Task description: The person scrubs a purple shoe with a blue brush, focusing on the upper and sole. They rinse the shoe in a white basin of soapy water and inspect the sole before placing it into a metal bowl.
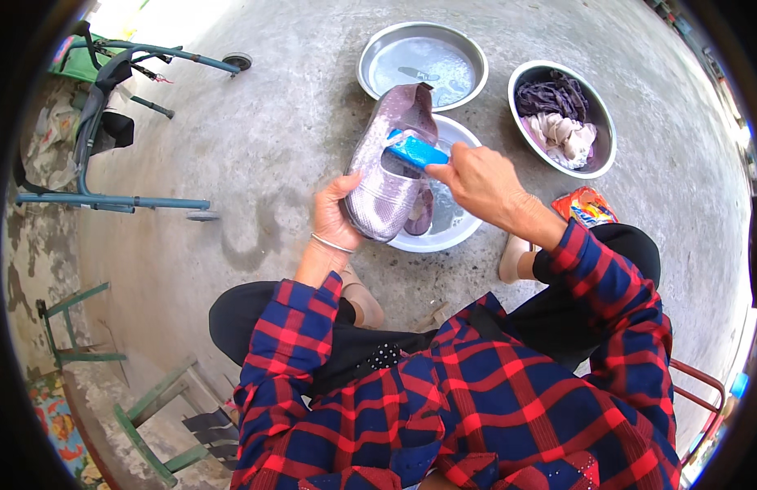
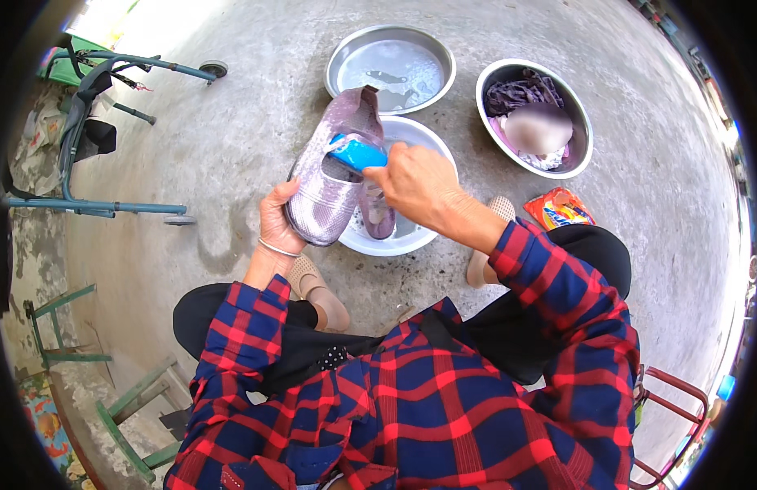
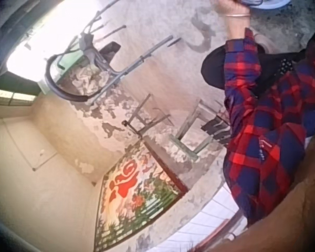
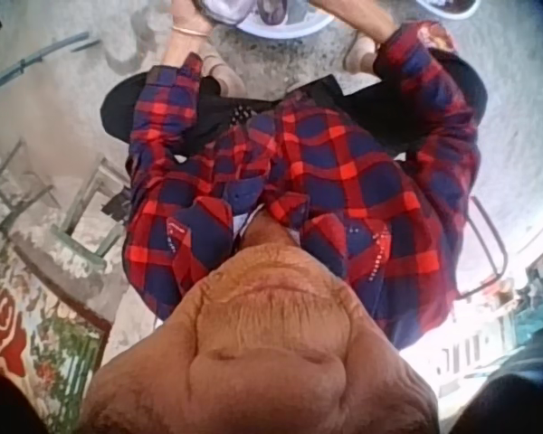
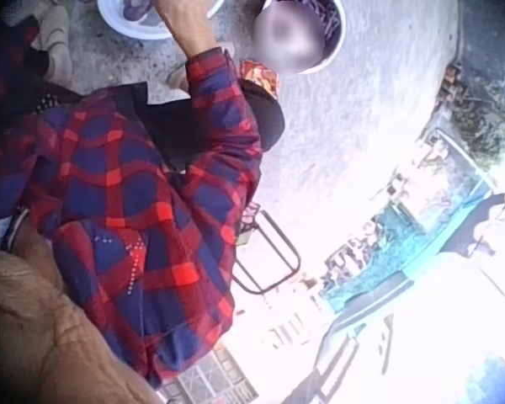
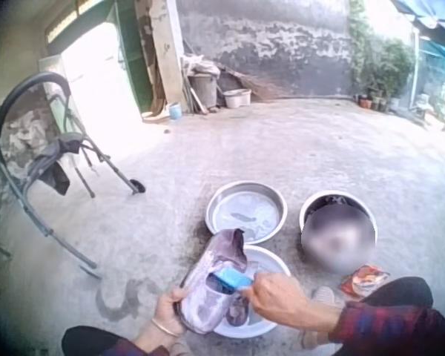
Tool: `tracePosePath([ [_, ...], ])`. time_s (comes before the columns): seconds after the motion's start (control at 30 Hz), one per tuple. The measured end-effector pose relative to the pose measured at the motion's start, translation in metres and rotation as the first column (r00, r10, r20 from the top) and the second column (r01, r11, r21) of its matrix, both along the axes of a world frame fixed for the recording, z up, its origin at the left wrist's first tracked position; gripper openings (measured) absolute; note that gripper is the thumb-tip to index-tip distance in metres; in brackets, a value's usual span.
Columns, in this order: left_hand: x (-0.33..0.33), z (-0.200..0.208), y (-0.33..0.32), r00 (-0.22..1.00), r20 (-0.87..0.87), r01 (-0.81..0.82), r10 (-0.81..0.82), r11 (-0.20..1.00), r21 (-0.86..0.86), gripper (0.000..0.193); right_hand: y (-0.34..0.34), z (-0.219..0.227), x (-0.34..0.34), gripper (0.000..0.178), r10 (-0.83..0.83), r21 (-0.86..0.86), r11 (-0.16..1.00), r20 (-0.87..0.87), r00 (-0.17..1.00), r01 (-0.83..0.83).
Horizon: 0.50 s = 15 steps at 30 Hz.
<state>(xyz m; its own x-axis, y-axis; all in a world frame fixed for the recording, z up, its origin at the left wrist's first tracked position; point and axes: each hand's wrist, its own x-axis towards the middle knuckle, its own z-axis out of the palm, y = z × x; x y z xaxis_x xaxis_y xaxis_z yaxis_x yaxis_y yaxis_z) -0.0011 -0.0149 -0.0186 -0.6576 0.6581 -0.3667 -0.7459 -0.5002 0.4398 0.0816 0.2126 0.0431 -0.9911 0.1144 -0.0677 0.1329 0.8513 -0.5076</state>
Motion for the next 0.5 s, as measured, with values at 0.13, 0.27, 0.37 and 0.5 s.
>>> tracePosePath([
  [0.13,0.002,0.001,-0.002,0.999,-0.042,-0.001,0.000,1.000,-0.022,0.048,0.002,0.008,-0.004,0.051,0.128,-0.323,0.944,0.188,0.974,-0.062],
  [0.27,0.005,0.011,0.000,0.998,0.030,-0.049,0.048,0.999,0.009,0.048,0.035,0.052,-0.006,0.055,0.220,-0.346,0.930,0.251,0.943,-0.125],
  [0.37,0.003,0.006,-0.002,0.999,0.033,-0.036,0.034,0.997,0.065,0.048,0.052,0.071,-0.010,0.052,0.083,-0.387,0.921,0.301,0.950,0.042],
  [0.5,0.005,0.010,0.009,1.000,-0.001,0.005,-0.005,1.000,0.023,0.047,0.068,0.020,-0.018,0.053,-0.077,-0.319,0.942,0.099,0.992,0.105],
])
